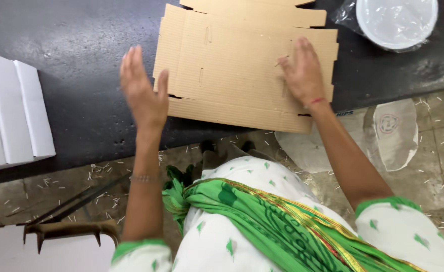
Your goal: The person folds a cardboard outer box flat, inserts a white inner box into it, places a plastic-wrapped round LED light fixture inside, closes the box, and sets the packed box on a stack at the side of the table, repeating the packing cycle.
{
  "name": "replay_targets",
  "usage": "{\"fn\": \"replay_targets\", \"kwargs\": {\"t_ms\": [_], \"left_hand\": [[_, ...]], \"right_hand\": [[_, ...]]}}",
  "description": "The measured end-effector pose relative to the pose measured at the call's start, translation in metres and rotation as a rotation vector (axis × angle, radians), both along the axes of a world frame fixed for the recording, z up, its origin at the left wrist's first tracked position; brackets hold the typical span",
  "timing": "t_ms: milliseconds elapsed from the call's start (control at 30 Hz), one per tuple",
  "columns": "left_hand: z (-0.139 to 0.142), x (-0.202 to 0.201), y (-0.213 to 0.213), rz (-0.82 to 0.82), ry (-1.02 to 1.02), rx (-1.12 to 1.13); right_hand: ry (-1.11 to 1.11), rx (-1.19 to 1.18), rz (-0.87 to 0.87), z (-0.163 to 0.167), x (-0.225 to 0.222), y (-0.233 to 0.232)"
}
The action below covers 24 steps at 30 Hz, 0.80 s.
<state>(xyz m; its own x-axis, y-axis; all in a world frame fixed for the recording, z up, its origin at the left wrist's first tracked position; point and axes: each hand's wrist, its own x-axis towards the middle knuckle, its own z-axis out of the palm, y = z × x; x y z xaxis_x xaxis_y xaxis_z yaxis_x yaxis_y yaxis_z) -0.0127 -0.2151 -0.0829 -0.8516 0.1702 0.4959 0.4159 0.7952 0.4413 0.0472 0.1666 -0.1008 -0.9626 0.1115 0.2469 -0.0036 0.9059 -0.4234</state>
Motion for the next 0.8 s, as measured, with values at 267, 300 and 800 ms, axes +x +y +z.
{"fn": "replay_targets", "kwargs": {"t_ms": [267,300,800], "left_hand": [[-0.040,-0.047,0.035,0.180,-0.325,0.227],[-0.044,-0.041,0.033,0.185,-0.317,0.264],[-0.063,-0.012,0.041,0.210,-0.370,0.569]], "right_hand": [[-0.325,-0.446,0.463,0.006,0.090,-0.090],[-0.295,-0.510,0.497,0.010,0.083,-0.091],[-0.164,0.215,0.838,-0.004,-0.046,-0.117]]}}
